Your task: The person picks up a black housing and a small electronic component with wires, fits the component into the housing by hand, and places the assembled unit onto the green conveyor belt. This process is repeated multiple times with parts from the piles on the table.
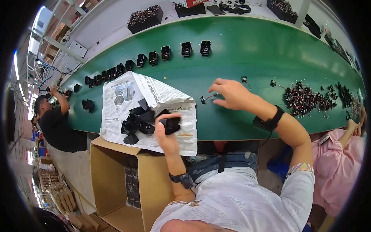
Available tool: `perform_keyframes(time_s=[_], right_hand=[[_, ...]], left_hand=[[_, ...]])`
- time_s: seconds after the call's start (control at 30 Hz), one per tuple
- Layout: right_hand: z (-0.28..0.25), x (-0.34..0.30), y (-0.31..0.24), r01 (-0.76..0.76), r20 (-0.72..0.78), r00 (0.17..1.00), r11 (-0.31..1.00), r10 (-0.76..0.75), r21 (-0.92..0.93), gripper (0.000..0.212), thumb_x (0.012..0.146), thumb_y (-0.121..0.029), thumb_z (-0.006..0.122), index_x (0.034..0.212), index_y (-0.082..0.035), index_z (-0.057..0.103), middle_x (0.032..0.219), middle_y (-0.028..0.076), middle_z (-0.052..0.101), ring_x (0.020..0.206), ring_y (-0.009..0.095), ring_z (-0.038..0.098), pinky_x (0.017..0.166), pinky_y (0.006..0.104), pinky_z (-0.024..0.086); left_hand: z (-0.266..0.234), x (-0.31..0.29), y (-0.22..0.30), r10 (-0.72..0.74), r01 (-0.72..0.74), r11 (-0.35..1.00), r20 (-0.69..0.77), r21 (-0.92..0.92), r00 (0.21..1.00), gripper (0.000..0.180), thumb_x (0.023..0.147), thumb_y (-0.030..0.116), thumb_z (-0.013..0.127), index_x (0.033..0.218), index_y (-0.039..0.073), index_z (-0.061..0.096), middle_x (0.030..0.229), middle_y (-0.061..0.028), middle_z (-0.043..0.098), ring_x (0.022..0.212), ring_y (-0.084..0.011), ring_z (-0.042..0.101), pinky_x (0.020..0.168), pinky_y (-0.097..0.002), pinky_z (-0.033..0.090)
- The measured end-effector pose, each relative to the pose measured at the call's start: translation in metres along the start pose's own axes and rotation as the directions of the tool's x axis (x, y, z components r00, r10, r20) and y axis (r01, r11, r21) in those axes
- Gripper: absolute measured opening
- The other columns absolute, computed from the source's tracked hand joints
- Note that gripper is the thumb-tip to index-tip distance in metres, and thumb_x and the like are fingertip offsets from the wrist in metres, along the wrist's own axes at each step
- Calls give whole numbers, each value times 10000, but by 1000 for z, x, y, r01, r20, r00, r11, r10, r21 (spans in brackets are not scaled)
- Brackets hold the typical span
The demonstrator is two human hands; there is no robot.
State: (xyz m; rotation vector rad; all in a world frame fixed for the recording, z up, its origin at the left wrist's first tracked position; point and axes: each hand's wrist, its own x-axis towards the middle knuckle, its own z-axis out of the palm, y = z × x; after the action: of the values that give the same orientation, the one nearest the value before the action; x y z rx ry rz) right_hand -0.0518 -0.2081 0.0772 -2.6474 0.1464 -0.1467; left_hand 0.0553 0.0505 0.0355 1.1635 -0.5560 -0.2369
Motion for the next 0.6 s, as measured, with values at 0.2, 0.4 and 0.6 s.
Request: perform_keyframes(time_s=[0.2, 0.4, 0.6], right_hand=[[55, 27, 7, 280, -42, 960, 956, -278, 83, 368, 811, -178, 778, 1151, -119, 650, 1040, 75, 663, 925, 293, 622, 804, 426, 517], [41, -4, -13, 2, -34, 999, 909, 13, 416, 168, 855, -195, 739, 904, -41, 695, 759, 79, 692, 682, 208, 657, 640, 338, 527], [36, -73, -50, -282, 151, 957, 677, 247, 680, 205, 914, -196, 718, 897, 4, 678, 704, 3, 642, 605, 65, 575, 547, 234, 453]], left_hand=[[15, -29, -27, -467, 643, 451, 450, -619, 761, 708, 1026, 666, 193, 1042, 63, 564, 726, -203, 658, 555, -237, 581, 495, -308, 457], [19, -44, -18, -491, 583, 779, 354, -230, 796, 286, 1008, 199, 585, 1228, 57, 470, 879, -117, 671, 669, -157, 649, 482, -230, 440], [44, -54, -29, -413, 483, 842, 290, -240, 864, 320, 872, 41, 724, 1120, 59, 524, 949, -46, 634, 823, -137, 647, 774, -286, 533]])
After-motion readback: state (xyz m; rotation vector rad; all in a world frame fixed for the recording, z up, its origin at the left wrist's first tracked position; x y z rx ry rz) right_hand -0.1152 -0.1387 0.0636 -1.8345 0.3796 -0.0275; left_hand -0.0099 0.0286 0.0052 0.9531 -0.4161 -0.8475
